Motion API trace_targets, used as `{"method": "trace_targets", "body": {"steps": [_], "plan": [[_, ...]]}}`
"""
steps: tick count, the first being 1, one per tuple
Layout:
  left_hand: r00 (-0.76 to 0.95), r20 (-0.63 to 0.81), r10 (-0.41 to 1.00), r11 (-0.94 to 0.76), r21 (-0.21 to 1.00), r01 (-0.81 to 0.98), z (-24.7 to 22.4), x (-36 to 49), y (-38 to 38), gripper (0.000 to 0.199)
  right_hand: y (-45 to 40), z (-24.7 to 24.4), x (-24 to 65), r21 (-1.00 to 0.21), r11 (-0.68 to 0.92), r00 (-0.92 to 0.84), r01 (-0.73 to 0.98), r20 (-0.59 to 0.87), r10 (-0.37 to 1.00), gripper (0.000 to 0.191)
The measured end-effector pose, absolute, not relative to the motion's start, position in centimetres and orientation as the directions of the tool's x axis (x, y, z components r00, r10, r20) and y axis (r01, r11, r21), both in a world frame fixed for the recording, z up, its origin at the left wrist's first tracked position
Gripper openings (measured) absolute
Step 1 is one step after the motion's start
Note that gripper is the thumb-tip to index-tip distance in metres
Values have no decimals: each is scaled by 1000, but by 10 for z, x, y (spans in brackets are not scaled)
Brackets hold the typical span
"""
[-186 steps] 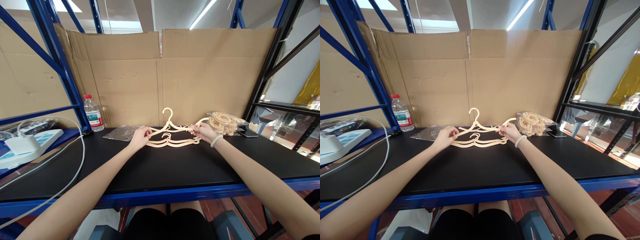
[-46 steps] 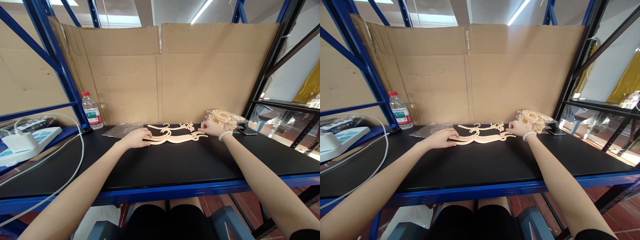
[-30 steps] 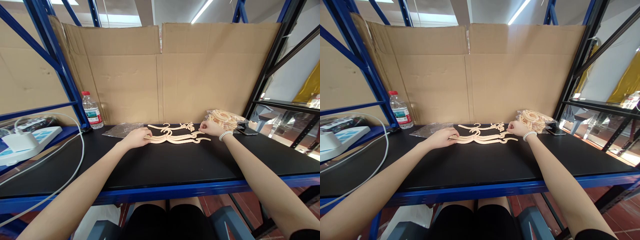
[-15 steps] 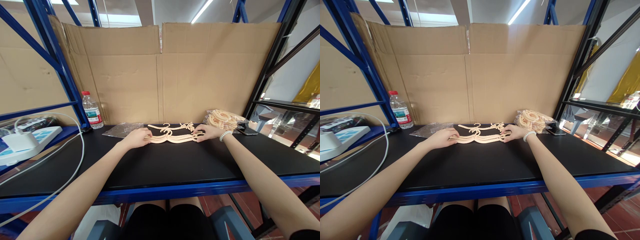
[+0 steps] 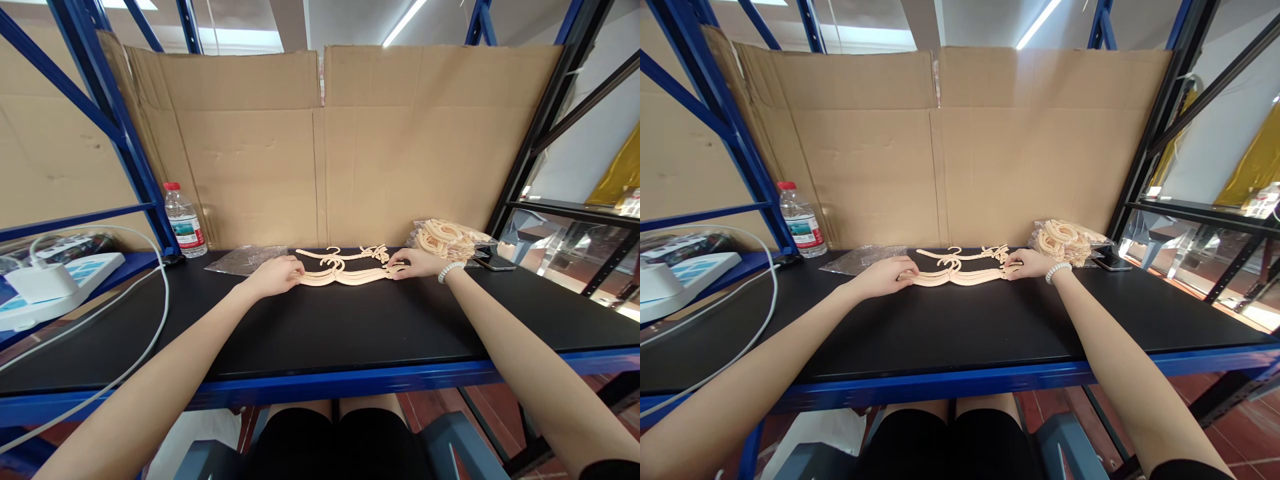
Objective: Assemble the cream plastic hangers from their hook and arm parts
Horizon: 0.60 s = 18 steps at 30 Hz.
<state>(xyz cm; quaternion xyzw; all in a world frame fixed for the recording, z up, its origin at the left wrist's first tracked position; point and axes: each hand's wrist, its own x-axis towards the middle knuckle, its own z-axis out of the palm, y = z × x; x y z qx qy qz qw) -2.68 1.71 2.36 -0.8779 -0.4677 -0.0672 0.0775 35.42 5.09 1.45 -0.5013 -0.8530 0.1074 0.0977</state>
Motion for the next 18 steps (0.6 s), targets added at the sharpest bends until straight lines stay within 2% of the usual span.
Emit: {"method": "trace_targets", "body": {"steps": [8, 13, 18], "plan": [[560, 195, 806, -560, -60, 826, 26, -25, 15, 19, 50, 14, 354, -300, 469, -466, 831, 84, 881, 46], [575, 208, 791, -580, -45, 814, 25, -25, 16, 16, 54, 11, 357, -335, 483, -464, 809, 140, 875, 34], [577, 214, 788, -581, -50, 812, 29, -23, 13, 16, 58, 5, 356, -347, 442, -381, 827, 231, 895, 25]]}}
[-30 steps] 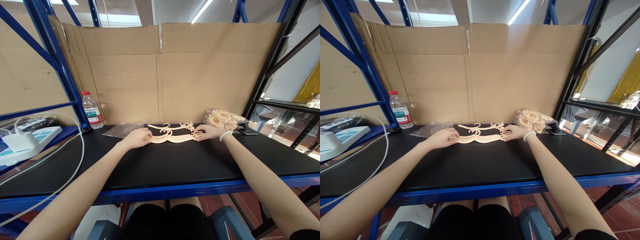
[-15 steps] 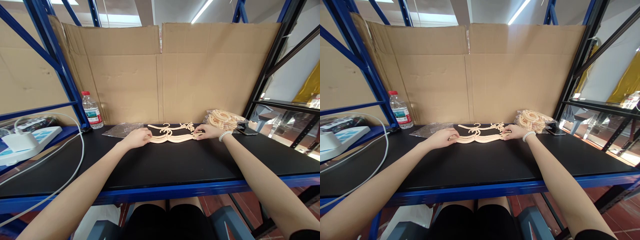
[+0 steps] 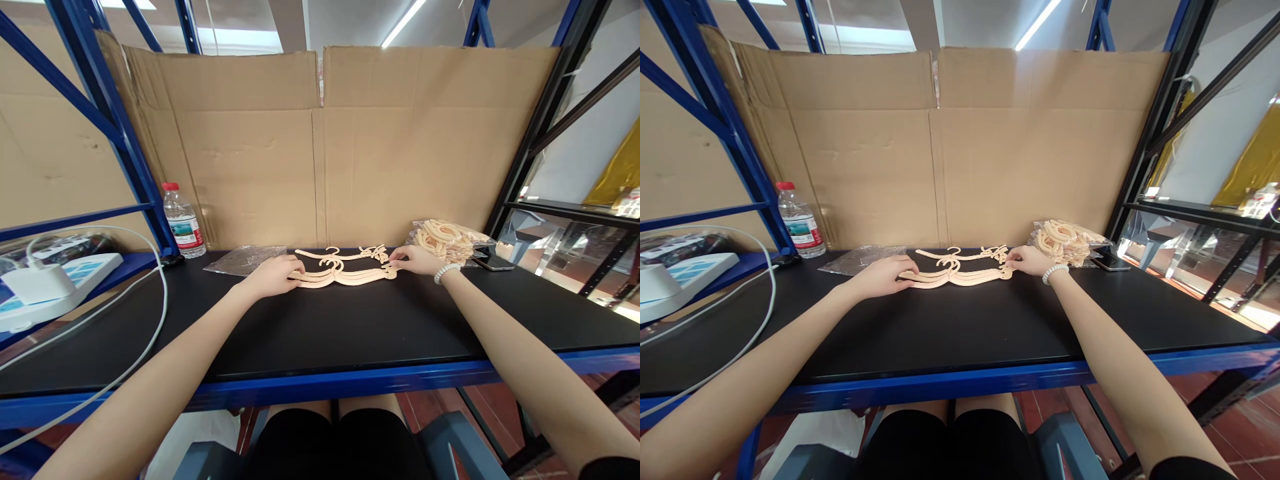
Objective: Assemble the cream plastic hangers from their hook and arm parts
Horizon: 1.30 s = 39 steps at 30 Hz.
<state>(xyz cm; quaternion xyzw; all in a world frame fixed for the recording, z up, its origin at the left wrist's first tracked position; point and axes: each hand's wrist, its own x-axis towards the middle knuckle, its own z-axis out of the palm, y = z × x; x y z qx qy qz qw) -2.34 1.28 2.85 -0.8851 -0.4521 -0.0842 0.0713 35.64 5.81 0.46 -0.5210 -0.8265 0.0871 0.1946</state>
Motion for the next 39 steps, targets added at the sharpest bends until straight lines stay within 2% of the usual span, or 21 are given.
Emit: {"method": "trace_targets", "body": {"steps": [7, 14, 16, 20, 25, 34, 39], "plan": [[578, 223, 785, -574, -90, 814, 32, -26, 14, 17, 73, -5, 348, -275, 432, -337, 859, 332, 881, 19], [549, 248, 799, -576, 48, 816, 43, -27, 31, 21, 97, -6, 348, -178, 388, -321, 904, 316, 893, 23], [581, 222, 783, -600, 23, 800, 47, -22, 40, 21, 101, -5, 346, -156, 409, -350, 899, 305, 886, 25], [578, 151, 802, -567, -116, 816, 49, -9, 64, 24, 108, -6, 338, -122, 458, -409, 881, 291, 865, 30], [546, 152, 824, -536, -105, 838, 34, -1, 99, 36, 108, -4, 334, -91, 483, -441, 871, 287, 850, 28], [545, 160, 823, -544, -55, 837, 12, 6, 139, 24, 103, -3, 337, -73, 469, -426, 880, 315, 848, 16], [534, 178, 826, -533, -59, 844, 11, 12, 139, 18, 102, -2, 339, -72, 426, -372, 902, 370, 851, 21]]}}
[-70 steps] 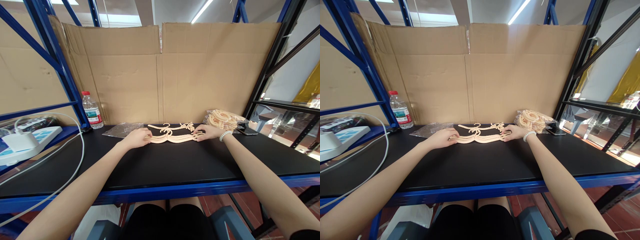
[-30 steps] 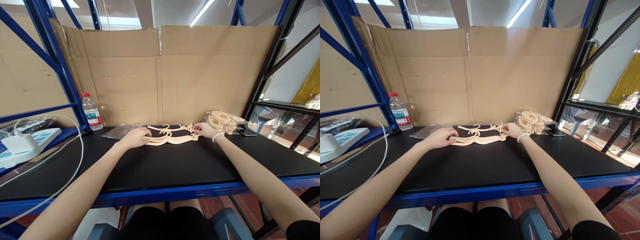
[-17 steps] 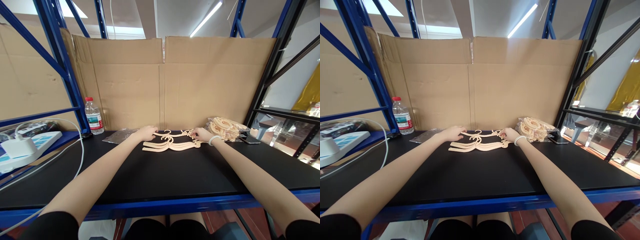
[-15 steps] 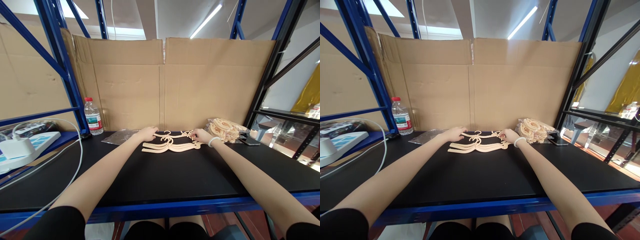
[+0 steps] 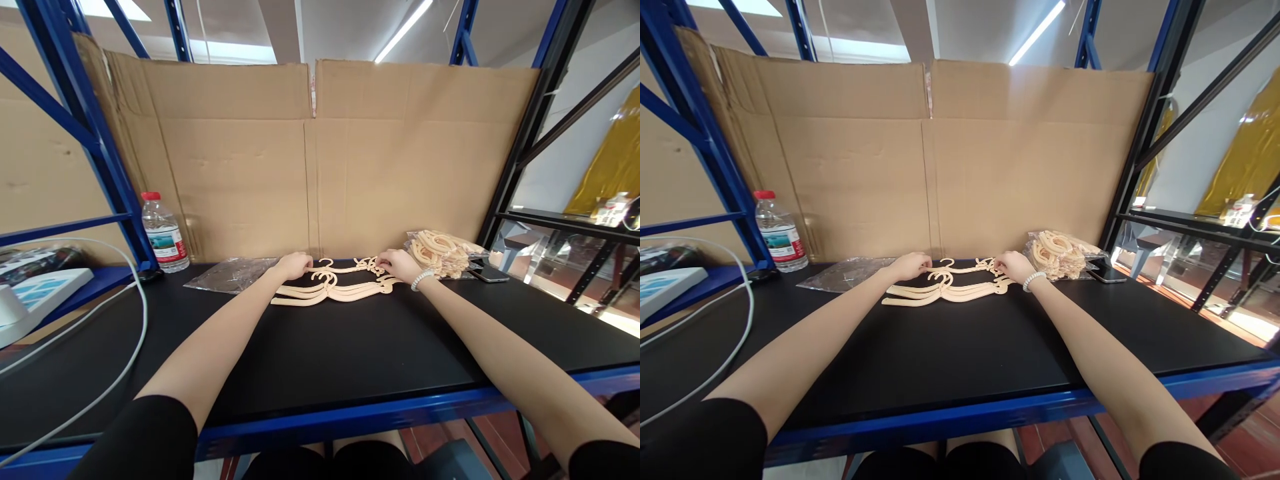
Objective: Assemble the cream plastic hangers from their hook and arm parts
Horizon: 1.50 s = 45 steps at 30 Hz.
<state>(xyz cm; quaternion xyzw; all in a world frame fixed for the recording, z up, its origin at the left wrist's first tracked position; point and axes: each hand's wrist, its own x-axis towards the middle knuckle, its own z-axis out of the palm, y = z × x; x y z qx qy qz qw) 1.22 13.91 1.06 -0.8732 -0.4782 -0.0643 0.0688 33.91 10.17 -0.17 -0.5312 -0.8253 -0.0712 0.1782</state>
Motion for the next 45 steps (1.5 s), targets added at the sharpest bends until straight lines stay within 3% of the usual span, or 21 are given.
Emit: {"method": "trace_targets", "body": {"steps": [3, 8, 21, 31, 42, 45], "plan": [[525, 170, 834, -522, -65, 850, 14, 14, 137, 15, 101, 0, 340, -72, 425, -364, 902, 403, 840, 24], [487, 168, 857, -483, -67, 873, 24, 14, 131, 19, 104, -3, 340, -68, 472, -429, 879, 320, 845, 30], [390, 288, 874, -387, -70, 919, 45, 5, 98, 21, 105, -9, 338, -116, 497, -440, 860, 326, 837, 25], [305, 472, 827, -353, 14, 935, 52, -4, 72, 16, 108, -12, 342, -131, 527, -398, 840, 512, 761, 20], [374, 607, 701, -600, 217, 770, 40, -5, 21, 7, 102, -1, 347, -164, 600, -310, 783, 732, 606, 28], [387, 616, 686, -648, 276, 710, 30, -4, 10, 6, 97, 4, 345, -227, 609, -230, 760, 782, 579, 25]]}}
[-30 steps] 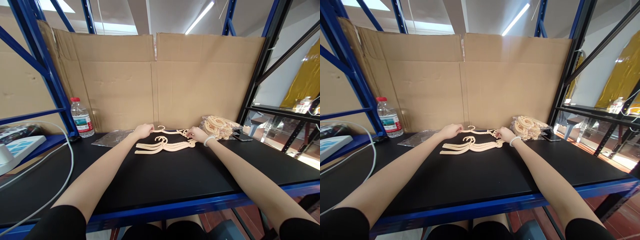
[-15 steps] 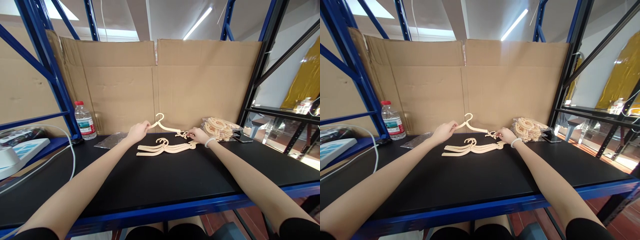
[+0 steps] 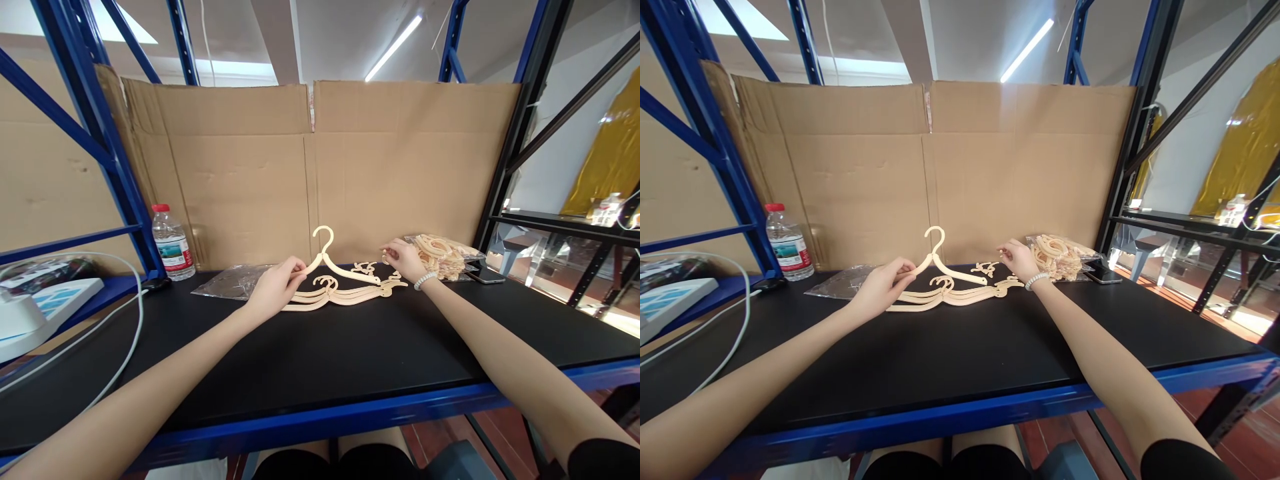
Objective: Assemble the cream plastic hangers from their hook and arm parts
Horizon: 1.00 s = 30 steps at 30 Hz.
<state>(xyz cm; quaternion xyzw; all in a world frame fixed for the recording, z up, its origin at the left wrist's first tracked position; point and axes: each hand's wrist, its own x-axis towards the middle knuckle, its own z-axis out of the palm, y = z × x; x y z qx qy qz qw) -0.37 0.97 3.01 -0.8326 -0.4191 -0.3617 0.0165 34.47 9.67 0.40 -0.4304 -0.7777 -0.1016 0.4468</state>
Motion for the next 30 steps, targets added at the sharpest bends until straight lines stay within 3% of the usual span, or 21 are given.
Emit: {"method": "trace_targets", "body": {"steps": [6, 11, 16, 21, 30], "plan": [[390, 610, 690, -696, 410, 589, 17, -1, -7, 7, 65, 14, 336, -545, 644, -26, 536, 752, 658, 19], [420, 618, 664, -716, 367, 593, 10, -5, -16, 12, 30, 14, 321, -690, 595, 54, 412, 670, 740, 24], [460, 604, 651, -723, 308, 618, 1, -7, -20, 16, 5, 14, 308, -896, 435, 59, 87, 440, 896, 35], [429, 625, 652, -713, 314, 627, 1, -6, -21, 15, 1, 14, 303, -937, 309, 11, -160, 312, 950, 34], [443, 577, 686, -687, 315, 655, -3, -6, -19, 10, 1, -6, 298, -957, 186, -106, -224, 213, 971, 37]]}}
